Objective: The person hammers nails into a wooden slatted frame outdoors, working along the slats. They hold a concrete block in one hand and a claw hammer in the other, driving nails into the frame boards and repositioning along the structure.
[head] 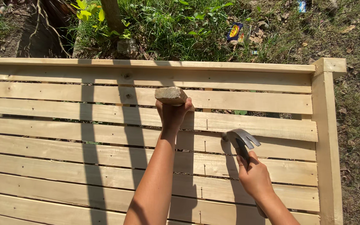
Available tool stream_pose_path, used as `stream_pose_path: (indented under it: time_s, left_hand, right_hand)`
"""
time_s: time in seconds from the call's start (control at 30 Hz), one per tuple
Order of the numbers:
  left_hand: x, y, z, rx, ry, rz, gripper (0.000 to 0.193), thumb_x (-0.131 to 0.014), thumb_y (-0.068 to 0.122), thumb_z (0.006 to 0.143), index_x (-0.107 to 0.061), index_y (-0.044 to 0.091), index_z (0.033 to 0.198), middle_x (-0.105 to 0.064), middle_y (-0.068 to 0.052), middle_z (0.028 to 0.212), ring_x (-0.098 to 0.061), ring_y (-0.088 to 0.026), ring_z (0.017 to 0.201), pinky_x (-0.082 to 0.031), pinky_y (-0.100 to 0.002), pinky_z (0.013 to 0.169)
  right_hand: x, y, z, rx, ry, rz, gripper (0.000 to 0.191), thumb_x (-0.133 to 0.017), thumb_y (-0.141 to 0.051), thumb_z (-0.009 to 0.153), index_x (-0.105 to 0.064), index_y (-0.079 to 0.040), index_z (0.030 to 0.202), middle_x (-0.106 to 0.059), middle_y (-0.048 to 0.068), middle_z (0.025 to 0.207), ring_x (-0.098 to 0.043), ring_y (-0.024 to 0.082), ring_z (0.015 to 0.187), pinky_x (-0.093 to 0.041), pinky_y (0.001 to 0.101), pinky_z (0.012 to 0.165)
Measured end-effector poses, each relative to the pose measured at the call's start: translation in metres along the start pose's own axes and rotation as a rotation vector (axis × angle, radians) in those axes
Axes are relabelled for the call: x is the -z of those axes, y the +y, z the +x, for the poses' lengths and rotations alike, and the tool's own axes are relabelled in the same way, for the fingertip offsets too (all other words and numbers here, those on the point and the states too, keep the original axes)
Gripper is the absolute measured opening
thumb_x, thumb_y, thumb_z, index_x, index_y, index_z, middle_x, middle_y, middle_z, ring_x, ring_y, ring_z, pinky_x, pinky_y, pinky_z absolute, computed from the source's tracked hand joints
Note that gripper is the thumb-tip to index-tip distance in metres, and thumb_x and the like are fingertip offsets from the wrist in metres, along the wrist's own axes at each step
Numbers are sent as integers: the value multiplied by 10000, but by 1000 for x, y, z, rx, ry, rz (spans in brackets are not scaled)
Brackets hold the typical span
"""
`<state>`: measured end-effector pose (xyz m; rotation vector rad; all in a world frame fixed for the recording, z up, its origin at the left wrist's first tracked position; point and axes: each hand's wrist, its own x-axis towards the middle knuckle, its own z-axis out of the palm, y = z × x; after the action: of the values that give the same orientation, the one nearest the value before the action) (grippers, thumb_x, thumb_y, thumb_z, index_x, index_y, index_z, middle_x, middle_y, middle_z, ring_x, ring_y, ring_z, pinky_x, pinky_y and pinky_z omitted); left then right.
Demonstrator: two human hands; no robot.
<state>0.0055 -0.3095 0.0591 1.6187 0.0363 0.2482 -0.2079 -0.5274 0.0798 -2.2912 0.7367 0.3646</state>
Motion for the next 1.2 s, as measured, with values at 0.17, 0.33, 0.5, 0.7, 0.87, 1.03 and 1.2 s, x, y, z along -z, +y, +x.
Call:
stream_pose_path:
  time_s: [0.17,0.33,0.5,0.7,0.87,1.03,1.2]
  left_hand:
    - [0,16,3,-21,-73,63,365,-870,193,726,-648,17,956,-699,-47,864,-676,-152,775,-593,-308,703]
    - [12,37,-19,-26,-25,24,543,-899,179,656,-435,76,919,-590,-33,762,-561,-121,692,-529,-295,622]
    - [49,59,-62,-54,79,-263,494,-820,48,711,-424,105,1001,-482,-18,1005,-530,-114,934,-555,-282,882]
    - [48,51,-86,-30,42,-173,473,-829,43,715,-446,95,987,-497,-29,979,-540,-116,883,-552,-279,828]
    - [29,32,-104,-249,-11,-52,476,-842,95,708,-479,82,1017,-508,-35,984,-571,-120,898,-568,-281,834]
    - [32,29,-102,-237,-10,29,468,-843,126,706,-491,79,1012,-525,-38,973,-579,-118,884,-565,-299,802]
    - [35,31,-93,-234,2,150,471,-835,127,676,-462,82,961,-535,-33,918,-588,-125,801,-553,-299,739]
  right_hand:
    - [7,-11,3,-56,-109,11,382,-527,-411,993,-607,-39,956,-688,245,661,-689,419,667,-528,485,668]
    - [10,-24,2,-6,-76,-114,377,-549,-413,969,-578,-36,964,-702,229,702,-689,441,739,-518,511,706]
    - [13,-27,4,-22,-100,-122,415,-524,-438,995,-579,-28,979,-707,244,706,-698,451,742,-522,518,719]
    - [6,-19,6,-32,-107,-145,400,-523,-430,998,-583,-34,1017,-716,242,721,-706,454,757,-532,526,728]
    - [5,-28,7,12,-88,-142,354,-554,-411,971,-604,-64,1019,-714,230,739,-686,438,763,-519,524,719]
    - [54,-65,-19,129,-160,86,337,-547,-358,1017,-629,-32,987,-638,190,631,-582,319,575,-472,439,579]
    - [95,-110,-69,456,-141,277,223,-557,-263,972,-624,-60,910,-594,95,569,-537,228,541,-473,376,483]
